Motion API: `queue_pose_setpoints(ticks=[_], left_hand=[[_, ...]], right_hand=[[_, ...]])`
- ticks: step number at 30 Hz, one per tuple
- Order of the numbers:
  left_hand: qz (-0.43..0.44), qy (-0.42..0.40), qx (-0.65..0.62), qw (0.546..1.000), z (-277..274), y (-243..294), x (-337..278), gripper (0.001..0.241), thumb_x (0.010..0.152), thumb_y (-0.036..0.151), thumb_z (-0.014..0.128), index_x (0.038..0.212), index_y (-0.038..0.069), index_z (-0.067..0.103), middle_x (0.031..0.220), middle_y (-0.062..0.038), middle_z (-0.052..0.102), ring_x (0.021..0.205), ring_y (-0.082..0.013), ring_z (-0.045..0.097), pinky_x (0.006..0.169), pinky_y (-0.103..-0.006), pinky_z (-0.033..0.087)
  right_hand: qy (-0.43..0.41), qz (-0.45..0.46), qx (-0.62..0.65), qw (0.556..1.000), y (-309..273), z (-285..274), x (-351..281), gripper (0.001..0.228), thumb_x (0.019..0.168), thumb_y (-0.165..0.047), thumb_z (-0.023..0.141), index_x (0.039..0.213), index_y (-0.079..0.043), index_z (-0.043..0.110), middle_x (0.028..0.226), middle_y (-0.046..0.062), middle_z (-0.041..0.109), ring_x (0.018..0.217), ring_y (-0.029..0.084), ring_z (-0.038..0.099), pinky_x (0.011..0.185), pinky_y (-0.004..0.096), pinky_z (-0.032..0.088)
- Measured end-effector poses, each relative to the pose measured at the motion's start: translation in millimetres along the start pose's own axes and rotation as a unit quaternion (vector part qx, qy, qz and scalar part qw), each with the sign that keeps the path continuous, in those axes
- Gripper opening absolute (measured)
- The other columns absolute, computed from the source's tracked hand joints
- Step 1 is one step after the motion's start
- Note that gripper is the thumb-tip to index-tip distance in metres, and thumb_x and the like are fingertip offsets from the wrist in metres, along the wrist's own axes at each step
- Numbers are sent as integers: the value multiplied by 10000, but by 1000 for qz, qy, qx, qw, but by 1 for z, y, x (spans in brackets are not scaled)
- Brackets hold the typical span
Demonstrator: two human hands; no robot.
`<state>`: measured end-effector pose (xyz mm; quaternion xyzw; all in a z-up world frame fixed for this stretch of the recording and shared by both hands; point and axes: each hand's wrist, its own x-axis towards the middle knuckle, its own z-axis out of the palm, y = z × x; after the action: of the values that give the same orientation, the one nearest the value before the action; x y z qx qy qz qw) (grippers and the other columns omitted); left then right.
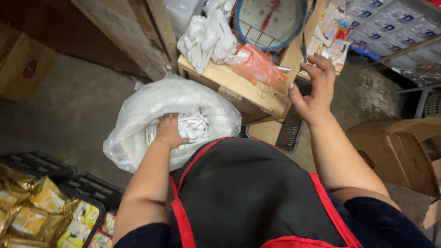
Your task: The person takes plastic spoons from a large bag and places them into small clear plastic bags by hand.
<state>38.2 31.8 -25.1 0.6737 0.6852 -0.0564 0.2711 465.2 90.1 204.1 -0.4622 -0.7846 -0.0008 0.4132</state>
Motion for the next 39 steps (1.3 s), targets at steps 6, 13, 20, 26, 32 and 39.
queue_pose_setpoints(ticks=[6, 13, 20, 26, 32, 39], left_hand=[[42, -122, 133, 983, -13, -23, 0, 1281, 515, 419, 949, 1596, 203, 296, 1684, -150, 172, 1542, -378, 207, 1232, -582, 234], [1, -1, 150, 989, -4, 14, -12, 1254, 458, 491, 972, 1498, 118, 380, 1580, -170, 256, 1431, -430, 229, 1110, -598, 206], [6, 57, 129, 990, 2, 17, -27, 613, 660, 431, 852, 1181, 137, 719, 1481, -163, 428, 1460, -399, 272, 1218, -677, 85], [116, 218, 9, 969, 3, 0, -43, 357, 655, 257, 844, 967, 114, 746, 1282, -106, 585, 1438, -384, 365, 1194, -667, 142], [215, 231, -101, 944, -16, -1, -50, 424, 652, 217, 872, 995, 82, 662, 1117, -154, 667, 1167, -355, 595, 1098, -515, 360], [270, 283, -275, 878, -65, 26, -62, 466, 639, 132, 848, 1040, 70, 619, 1042, -140, 662, 1061, -393, 603, 936, -484, 485]], right_hand=[[-45, -40, 17, 998, 1, 2, 5, 468, 922, -124, 797, 1337, -54, 593, 1426, 197, 541, 1358, 396, 517, 1174, 503, 431], [-71, -44, 32, 996, -3, 13, -6, 410, 955, -116, 804, 1317, -61, 620, 1404, 194, 539, 1364, 378, 527, 1219, 551, 355], [-97, -65, 39, 992, -11, 22, 3, 378, 950, -114, 812, 1288, -79, 647, 1371, 178, 525, 1396, 383, 520, 1278, 618, 208], [-103, -97, 36, 989, -23, 30, 8, 357, 889, -73, 802, 1219, -61, 664, 1349, 185, 587, 1339, 381, 542, 1245, 601, 261], [-188, -102, 169, 962, -47, 65, 10, 287, 941, -111, 765, 1203, -53, 662, 1297, 172, 604, 1287, 348, 582, 1067, 447, 474], [-399, -170, 225, 872, -86, 145, 3, 1258, 649, -487, 892, 1557, 67, 221, 1572, 329, 342, 1459, 460, 342, 1203, 499, 301]])
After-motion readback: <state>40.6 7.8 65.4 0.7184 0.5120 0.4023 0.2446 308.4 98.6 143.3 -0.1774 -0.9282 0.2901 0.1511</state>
